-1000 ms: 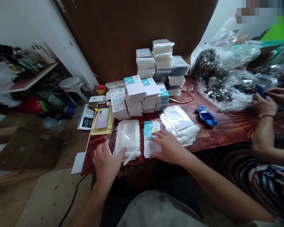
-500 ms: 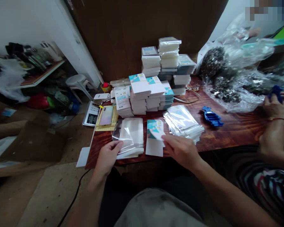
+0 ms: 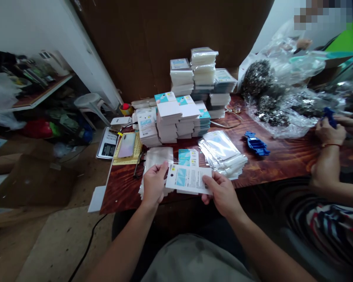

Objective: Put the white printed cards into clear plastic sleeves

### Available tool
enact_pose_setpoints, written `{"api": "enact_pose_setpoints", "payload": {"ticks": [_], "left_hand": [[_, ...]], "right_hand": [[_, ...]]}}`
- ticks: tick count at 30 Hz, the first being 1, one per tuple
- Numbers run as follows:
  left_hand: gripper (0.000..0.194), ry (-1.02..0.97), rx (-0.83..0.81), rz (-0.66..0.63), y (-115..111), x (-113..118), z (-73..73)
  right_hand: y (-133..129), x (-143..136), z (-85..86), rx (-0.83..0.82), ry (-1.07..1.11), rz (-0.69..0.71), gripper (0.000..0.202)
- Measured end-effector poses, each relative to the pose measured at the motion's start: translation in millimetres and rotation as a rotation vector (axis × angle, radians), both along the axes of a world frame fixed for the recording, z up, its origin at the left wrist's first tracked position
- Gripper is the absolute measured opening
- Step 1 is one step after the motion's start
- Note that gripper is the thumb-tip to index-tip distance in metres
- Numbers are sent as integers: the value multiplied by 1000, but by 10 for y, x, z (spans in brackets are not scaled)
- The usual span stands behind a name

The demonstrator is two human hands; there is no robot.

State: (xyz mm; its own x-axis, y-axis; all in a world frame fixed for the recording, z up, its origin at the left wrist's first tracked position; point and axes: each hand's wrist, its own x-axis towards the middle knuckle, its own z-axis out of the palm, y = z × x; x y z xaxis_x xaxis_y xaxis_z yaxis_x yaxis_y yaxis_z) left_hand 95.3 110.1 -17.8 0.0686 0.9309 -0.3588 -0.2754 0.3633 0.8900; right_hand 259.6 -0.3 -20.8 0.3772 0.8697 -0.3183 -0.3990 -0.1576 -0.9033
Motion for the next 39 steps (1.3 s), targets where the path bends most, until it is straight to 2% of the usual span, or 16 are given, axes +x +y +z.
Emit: {"api": "enact_pose_setpoints", "payload": {"ticks": [3,7,10,12,16,20,23,28,32,36,39], "left_hand": [[40,-22,-4,3,-62,27,-24],[33,-78,-57,-68,-113,34,-2],[29,-98,-82,-133,-137,26,38],[34,-121,-74,-177,-150,21,70],[42,-156,-55,-162,-183,21,96],[47,-206,3,-97,-230,15,43],[49,-224,53,-127,-250,-12,14],[50,-164,61,-149,-245,-90,1],[53,-185,72,-170,-282,-111,-82],[58,-120,114,-153,-350,-87,-179],[56,-33,197,-125,-395,-73,-190]], "right_hand": [[44,-48,-40,14,-66,-136,32],[94,-164,-66,29,-159,-238,31],[192,-286,-118,80,-126,-314,26],[278,-362,-149,124,-49,-350,19],[383,-490,-158,142,96,-337,23],[368,-602,-146,215,55,-408,25],[362,-630,-165,192,50,-434,25],[350,-564,-243,219,144,-362,26],[284,-574,-301,229,178,-372,24],[253,-650,-304,215,182,-365,24],[267,-684,-276,219,162,-354,26]]}}
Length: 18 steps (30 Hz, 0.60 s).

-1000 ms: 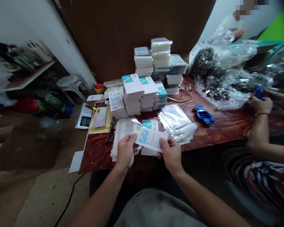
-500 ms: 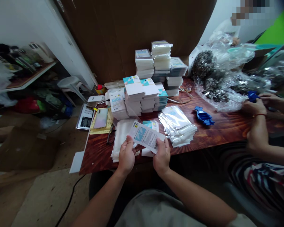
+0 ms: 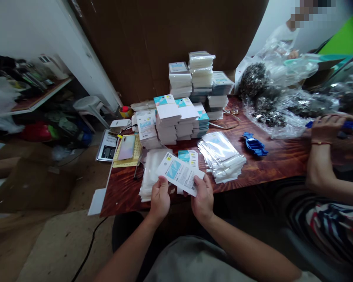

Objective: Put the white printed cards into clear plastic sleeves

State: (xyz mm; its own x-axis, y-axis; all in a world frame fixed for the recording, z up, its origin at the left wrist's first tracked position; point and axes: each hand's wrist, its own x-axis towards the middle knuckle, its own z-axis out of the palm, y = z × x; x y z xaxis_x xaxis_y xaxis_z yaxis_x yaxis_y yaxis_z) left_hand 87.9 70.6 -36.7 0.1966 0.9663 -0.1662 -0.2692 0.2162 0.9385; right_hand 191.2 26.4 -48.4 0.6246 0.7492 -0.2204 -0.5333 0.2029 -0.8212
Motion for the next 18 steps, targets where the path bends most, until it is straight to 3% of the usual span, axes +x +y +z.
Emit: {"api": "enact_pose_setpoints", "payload": {"ticks": [6,10,12,15,18], "left_hand": [[49,159,96,-191,-39,-59,156],[50,102,-99,-380,-6,-153,244],[52,91,-173,-415,33,-199,266],[43,127,-99,-195,124,-221,307],[41,66,-7,48,217,-157,370]], "right_hand": [[49,75,104,3,-85,90,32],[81,136,193,-2,87,462,33],[100,145,214,3,103,457,32],[138,144,211,-23,86,268,39],[179,149,201,-24,106,296,42]]}}
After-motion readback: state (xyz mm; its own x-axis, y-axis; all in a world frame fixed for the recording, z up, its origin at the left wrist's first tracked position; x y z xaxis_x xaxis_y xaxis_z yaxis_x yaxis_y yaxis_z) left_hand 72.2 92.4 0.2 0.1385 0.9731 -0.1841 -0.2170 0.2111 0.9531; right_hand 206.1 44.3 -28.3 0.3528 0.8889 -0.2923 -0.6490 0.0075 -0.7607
